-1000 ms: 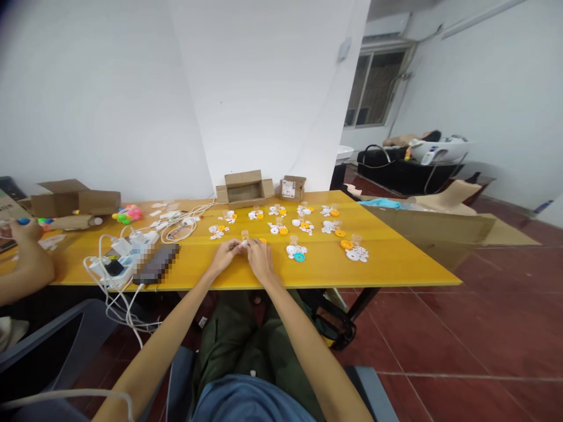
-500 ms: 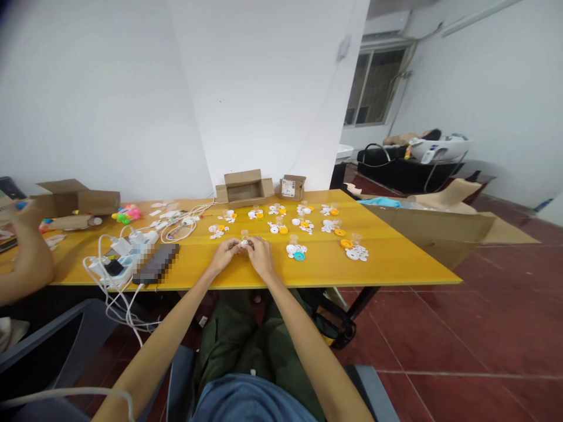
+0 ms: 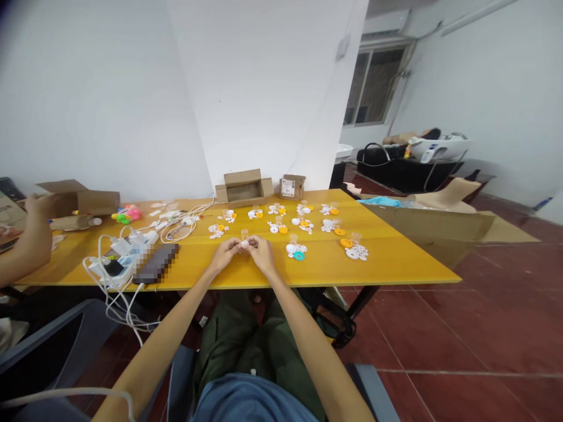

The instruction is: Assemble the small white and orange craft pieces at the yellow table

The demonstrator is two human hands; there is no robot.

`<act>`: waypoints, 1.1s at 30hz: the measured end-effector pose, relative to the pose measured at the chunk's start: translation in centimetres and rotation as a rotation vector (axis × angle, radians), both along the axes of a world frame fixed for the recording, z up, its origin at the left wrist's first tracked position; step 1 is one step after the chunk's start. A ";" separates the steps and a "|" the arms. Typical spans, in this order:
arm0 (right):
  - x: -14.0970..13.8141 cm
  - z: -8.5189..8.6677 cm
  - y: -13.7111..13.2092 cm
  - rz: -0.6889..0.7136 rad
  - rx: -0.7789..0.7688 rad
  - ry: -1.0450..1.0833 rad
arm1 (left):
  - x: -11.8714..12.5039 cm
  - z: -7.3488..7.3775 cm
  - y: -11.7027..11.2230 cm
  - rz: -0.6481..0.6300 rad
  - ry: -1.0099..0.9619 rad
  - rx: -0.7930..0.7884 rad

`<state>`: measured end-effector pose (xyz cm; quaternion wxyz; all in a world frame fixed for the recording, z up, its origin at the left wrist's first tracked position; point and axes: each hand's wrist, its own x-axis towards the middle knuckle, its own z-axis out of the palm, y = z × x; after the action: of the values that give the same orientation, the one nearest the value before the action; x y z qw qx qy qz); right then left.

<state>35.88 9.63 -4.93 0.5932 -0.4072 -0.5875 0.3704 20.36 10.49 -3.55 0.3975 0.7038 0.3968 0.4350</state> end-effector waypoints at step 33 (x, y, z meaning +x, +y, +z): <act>-0.3 1.2 -1.4 -0.035 0.200 -0.061 | -0.1 0.5 -0.3 -0.006 -0.038 0.200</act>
<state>35.63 8.22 -3.76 0.6188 -0.3673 -0.6322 0.2871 20.28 10.15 -3.03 0.3340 0.7327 0.3418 0.4846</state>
